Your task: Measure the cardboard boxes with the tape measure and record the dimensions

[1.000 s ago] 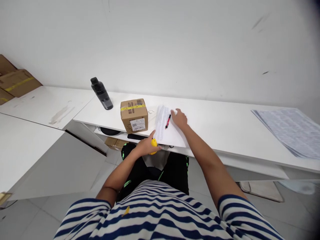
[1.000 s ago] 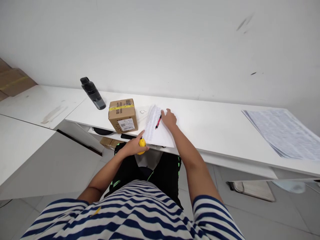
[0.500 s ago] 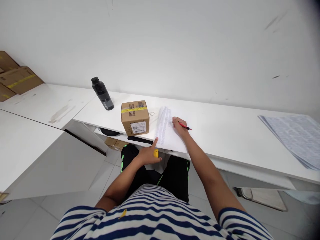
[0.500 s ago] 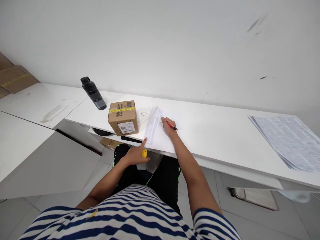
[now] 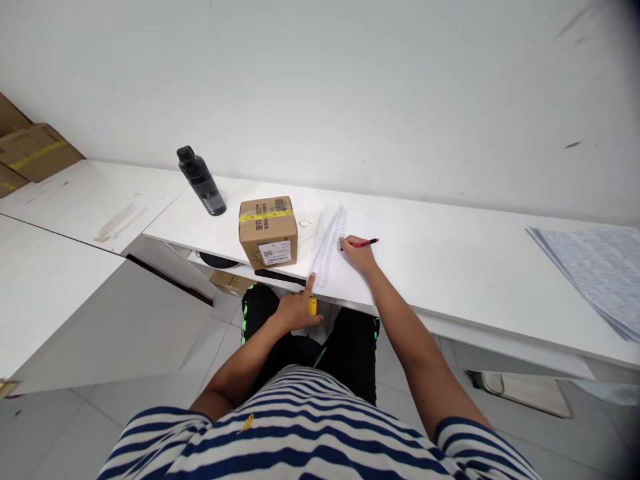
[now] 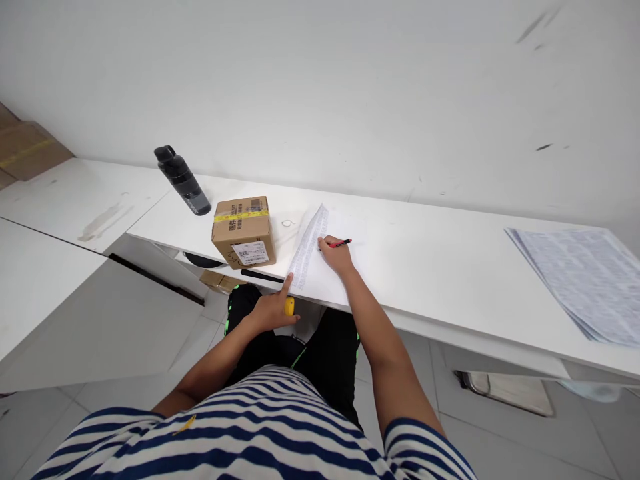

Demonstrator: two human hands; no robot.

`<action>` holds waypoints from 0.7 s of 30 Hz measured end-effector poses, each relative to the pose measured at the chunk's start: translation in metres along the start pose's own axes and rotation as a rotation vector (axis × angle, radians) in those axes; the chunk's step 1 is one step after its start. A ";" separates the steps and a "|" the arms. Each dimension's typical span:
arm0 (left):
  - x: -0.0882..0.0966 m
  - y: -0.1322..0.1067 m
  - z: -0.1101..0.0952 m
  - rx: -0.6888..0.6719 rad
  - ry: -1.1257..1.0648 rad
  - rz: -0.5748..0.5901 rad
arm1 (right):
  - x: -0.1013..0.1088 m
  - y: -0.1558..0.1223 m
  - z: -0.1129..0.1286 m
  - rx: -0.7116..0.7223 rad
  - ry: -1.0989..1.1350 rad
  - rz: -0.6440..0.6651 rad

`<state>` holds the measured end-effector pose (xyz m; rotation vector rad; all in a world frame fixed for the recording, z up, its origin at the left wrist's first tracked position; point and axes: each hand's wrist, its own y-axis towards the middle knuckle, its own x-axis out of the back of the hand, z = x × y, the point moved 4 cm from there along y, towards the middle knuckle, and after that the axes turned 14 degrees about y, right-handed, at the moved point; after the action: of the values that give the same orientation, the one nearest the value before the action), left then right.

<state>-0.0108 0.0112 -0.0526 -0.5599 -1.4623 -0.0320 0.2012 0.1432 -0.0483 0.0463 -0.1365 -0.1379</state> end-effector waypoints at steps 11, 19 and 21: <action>-0.002 0.000 0.000 -0.003 -0.026 0.001 | -0.001 0.001 -0.001 -0.009 0.013 0.034; -0.005 0.002 0.001 -0.012 -0.027 -0.017 | 0.001 0.001 -0.002 -0.024 0.021 -0.001; -0.005 0.002 0.001 -0.015 -0.030 -0.013 | 0.000 0.001 -0.001 -0.028 0.019 0.016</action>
<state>-0.0119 0.0114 -0.0581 -0.5653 -1.4963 -0.0455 0.2016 0.1439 -0.0496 0.0187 -0.1156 -0.1234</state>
